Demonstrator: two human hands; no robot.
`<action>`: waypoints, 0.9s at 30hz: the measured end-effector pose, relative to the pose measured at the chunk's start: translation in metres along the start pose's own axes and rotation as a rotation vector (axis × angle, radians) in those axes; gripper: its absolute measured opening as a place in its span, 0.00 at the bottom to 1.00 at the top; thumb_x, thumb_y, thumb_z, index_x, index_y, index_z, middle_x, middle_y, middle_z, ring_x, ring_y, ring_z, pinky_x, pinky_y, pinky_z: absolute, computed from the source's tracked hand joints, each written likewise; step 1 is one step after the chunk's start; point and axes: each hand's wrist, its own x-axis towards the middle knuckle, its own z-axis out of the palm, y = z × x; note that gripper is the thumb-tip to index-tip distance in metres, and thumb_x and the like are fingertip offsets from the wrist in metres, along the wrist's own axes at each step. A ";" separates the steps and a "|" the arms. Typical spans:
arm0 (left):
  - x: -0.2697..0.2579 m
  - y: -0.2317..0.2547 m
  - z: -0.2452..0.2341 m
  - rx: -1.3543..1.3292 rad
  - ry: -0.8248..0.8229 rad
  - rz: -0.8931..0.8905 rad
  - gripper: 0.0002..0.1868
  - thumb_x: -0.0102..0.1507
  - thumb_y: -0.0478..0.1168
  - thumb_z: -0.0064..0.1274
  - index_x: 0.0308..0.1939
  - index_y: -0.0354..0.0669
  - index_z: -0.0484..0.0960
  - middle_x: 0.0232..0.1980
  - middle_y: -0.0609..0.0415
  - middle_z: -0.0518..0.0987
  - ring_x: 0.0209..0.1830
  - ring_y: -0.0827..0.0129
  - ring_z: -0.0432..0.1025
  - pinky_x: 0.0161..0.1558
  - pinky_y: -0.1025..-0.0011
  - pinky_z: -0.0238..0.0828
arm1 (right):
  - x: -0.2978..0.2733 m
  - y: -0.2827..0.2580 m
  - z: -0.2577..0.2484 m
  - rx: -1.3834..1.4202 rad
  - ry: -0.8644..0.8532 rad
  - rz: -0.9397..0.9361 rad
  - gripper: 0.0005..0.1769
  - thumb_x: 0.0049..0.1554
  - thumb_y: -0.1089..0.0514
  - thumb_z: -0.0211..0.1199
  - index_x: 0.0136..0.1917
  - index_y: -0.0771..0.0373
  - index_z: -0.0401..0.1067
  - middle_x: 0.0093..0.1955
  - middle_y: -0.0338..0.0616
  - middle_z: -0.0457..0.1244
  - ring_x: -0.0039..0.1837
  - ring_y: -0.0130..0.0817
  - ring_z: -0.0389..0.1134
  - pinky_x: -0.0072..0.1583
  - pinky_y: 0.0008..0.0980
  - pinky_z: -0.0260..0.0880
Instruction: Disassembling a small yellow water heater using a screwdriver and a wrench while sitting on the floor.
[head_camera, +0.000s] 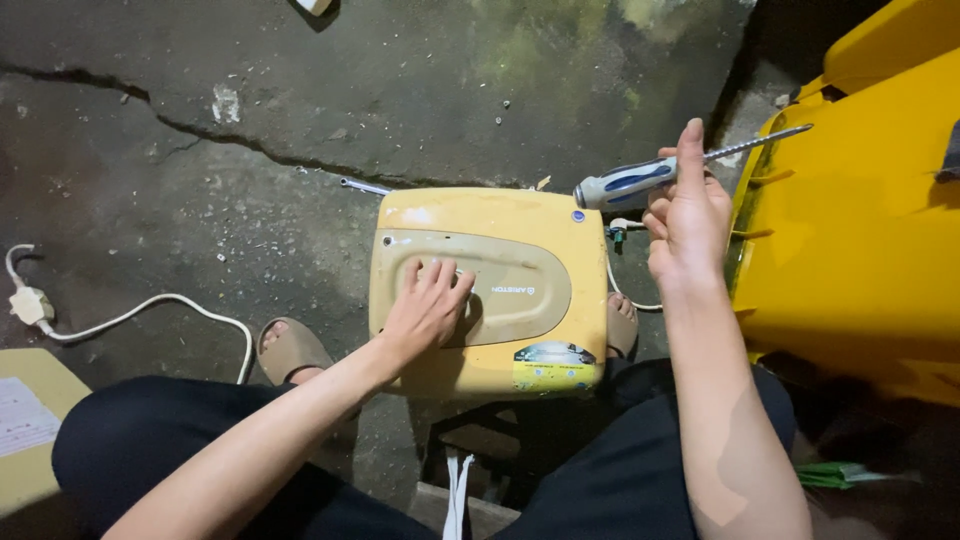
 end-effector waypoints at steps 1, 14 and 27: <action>0.000 0.000 -0.002 -0.020 -0.025 -0.009 0.09 0.66 0.44 0.46 0.47 0.49 0.70 0.42 0.53 0.68 0.46 0.58 0.69 0.60 0.51 0.63 | 0.002 0.001 -0.001 -0.003 0.005 0.006 0.32 0.52 0.31 0.70 0.47 0.62 0.71 0.30 0.34 0.57 0.24 0.12 0.43 0.26 0.13 0.46; -0.005 -0.002 -0.004 -0.016 -0.134 -0.004 0.10 0.70 0.47 0.40 0.53 0.51 0.67 0.43 0.53 0.66 0.49 0.58 0.68 0.64 0.46 0.61 | 0.003 -0.001 -0.011 -0.004 0.052 -0.007 0.34 0.52 0.31 0.70 0.47 0.65 0.71 0.29 0.33 0.54 0.24 0.12 0.43 0.25 0.14 0.44; 0.064 0.040 -0.040 -0.353 -0.115 0.229 0.30 0.66 0.50 0.51 0.66 0.38 0.66 0.66 0.41 0.68 0.71 0.49 0.61 0.69 0.53 0.58 | -0.004 -0.020 -0.019 0.003 0.026 0.055 0.32 0.50 0.30 0.63 0.48 0.61 0.70 0.30 0.32 0.55 0.24 0.12 0.42 0.26 0.16 0.40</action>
